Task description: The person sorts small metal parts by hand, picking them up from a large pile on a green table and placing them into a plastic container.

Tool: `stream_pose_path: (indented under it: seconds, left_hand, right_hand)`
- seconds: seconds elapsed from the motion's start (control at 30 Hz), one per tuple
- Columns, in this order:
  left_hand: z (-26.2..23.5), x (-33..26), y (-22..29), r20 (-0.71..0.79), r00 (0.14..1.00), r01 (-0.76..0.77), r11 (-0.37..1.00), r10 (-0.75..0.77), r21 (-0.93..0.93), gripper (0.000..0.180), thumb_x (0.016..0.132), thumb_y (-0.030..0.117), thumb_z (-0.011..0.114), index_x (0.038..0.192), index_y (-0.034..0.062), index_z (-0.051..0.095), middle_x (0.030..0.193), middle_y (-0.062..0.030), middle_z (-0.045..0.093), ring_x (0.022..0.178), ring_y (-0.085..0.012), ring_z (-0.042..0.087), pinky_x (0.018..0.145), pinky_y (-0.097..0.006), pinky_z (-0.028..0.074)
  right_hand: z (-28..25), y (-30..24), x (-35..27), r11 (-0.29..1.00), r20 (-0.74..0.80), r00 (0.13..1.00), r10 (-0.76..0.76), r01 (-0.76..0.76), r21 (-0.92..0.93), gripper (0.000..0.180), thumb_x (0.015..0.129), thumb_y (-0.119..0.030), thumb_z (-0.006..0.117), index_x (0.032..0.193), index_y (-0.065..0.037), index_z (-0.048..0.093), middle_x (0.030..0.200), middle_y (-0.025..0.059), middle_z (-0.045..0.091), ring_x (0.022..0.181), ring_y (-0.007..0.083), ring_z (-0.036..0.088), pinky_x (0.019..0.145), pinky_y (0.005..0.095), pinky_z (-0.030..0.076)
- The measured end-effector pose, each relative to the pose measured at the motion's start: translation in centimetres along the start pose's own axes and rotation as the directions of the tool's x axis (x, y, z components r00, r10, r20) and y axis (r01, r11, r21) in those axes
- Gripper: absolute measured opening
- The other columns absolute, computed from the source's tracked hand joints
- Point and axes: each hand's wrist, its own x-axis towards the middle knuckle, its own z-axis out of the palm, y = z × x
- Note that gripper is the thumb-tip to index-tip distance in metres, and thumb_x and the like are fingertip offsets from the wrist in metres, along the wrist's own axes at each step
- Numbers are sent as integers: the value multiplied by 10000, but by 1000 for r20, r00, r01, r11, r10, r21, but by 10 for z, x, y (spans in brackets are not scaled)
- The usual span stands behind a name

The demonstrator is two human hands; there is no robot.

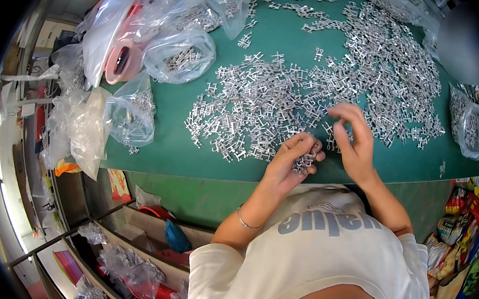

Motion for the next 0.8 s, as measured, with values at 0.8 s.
stream_pose_path:
  seconds: [0.8]
  left_hand:
    - [-8, -5, 63, -4, 725, -158, 173, 689, 972, 94, 763, -1, 609, 856, -8, 617, 731, -48, 566, 626, -122, 513, 581, -245, 411]
  right_hand:
    - [44, 23, 73, 771, 298, 921, -251, 377, -513, 250, 731, 11, 574, 974, -41, 603, 1030, 72, 564, 991, 256, 490, 865, 360, 363]
